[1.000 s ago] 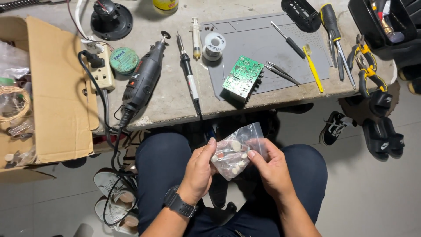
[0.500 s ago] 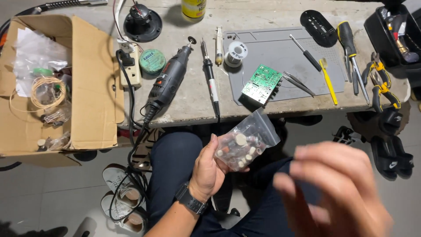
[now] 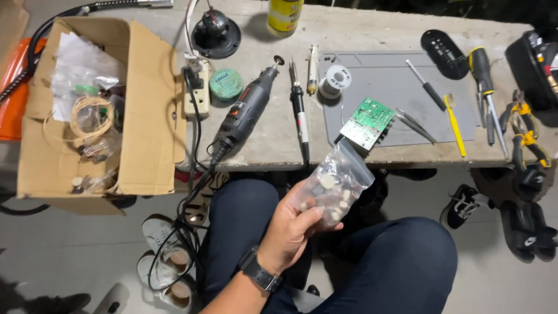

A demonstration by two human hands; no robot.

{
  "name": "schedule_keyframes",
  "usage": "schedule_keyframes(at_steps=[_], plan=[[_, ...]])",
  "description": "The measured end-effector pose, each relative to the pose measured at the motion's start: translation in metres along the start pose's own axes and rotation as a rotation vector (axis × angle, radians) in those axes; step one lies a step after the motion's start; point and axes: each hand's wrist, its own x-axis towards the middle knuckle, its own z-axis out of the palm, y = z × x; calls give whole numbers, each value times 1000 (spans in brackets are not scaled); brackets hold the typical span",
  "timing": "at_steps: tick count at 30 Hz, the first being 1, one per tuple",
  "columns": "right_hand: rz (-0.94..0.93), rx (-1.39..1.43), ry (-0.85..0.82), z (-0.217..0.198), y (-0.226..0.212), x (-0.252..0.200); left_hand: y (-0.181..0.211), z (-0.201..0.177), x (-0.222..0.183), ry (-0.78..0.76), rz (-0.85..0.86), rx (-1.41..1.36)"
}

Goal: Preparing a rotary tool by searching for and selecting components from a parts box on a repair bench.

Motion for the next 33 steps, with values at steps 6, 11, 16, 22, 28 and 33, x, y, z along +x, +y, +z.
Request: schedule_keyframes(at_steps=[6, 11, 16, 22, 28, 33], plan=[[285, 652, 1157, -122, -100, 104, -6, 2, -2, 18, -49, -24], [377, 1436, 970, -80, -85, 136, -19, -6, 2, -39, 5, -27], [408, 1435, 1020, -86, -94, 136, -16, -5, -2, -104, -14, 78], [310, 1354, 1135, -77, -96, 136, -11, -2, -6, -118, -59, 196], [344, 1230, 1168, -77, -98, 130, -15, -2, -5, -121, -43, 200], [241, 1162, 1194, -86, -104, 138, 4, 4, -11, -53, 97, 270]])
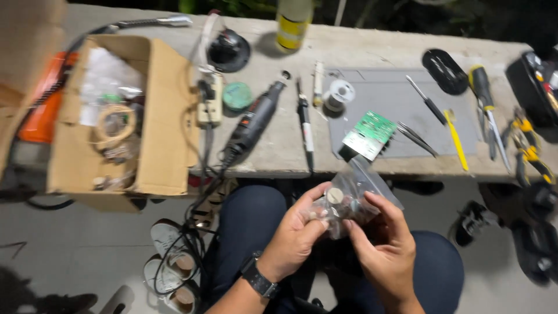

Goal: Preparing a rotary tool by searching for and selecting components from a parts box on a repair bench.

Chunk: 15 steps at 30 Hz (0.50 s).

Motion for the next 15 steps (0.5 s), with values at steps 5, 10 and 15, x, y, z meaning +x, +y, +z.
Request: schedule_keyframes(at_steps=[5, 10, 15], plan=[[-173, 85, -131, 25, -11, 12, 41, -8, -12, 44, 132, 80], [-336, 25, -245, 61, -40, 30, 66, -12, -22, 191, 197, -212], [-400, -25, -322, 89, -61, 41, 71, -25, -30, 234, 288, -347]])
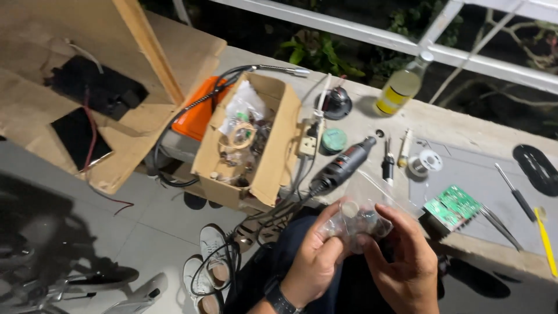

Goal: Preparing a rotary tool by searching for and selecting components from a parts box on a repair bench.

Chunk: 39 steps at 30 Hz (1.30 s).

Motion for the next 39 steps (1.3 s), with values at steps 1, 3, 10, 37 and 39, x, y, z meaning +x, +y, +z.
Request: schedule_keyframes(at_steps=[1, 3, 10, 37, 39], plan=[[-20, 30, -16, 4, 1, 2, 2, -2, 0, 37, -22, 36], [-47, 63, -41, 13, -4, 8, 6, -2, 1, 77, -34, 68], [138, -51, -33, 33, -27, 30, 18, 1, 10, -89, 95, -70], [185, 131, -44, 94, -57, 59, 109, -14, 15, -167, 228, 201], [195, 124, -20, 98, -55, 62, 112, -13, 13, -128, 253, 255]])
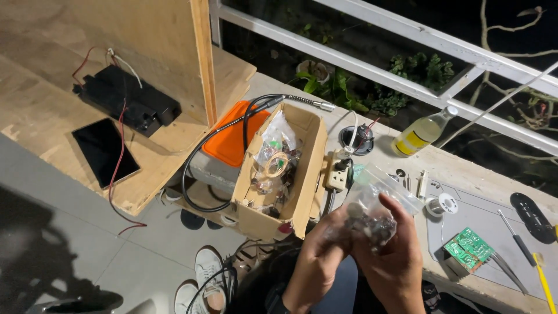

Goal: Preparing a rotary tool by searching for and selecting components from a parts box on a repair bench.

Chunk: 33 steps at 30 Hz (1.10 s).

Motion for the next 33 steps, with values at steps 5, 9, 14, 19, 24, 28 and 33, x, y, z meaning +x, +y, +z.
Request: schedule_keyframes(at_steps=[5, 9, 14, 19, 24, 28, 33], plan=[[59, 80, 55, 0, -2, 13, 4, 12, -1, 129, -28, -102], [-52, -6, 38, -7, 3, 17, -49, -6, 6, 249, -30, -167], [-44, -3, 16, -6, 24, 11, -95, -31, 7, 336, 24, -89], [-42, 75, -21, -5, 29, 6, -87, -30, 8, 373, -23, -39], [10, 110, -50, -9, 28, 5, -88, -31, 9, 345, -18, -113], [12, 180, -84, -10, 26, 3, -86, -32, 7, 331, 5, 13], [49, 105, -64, -10, 30, 1, -83, -30, 5, 368, -43, 57]])
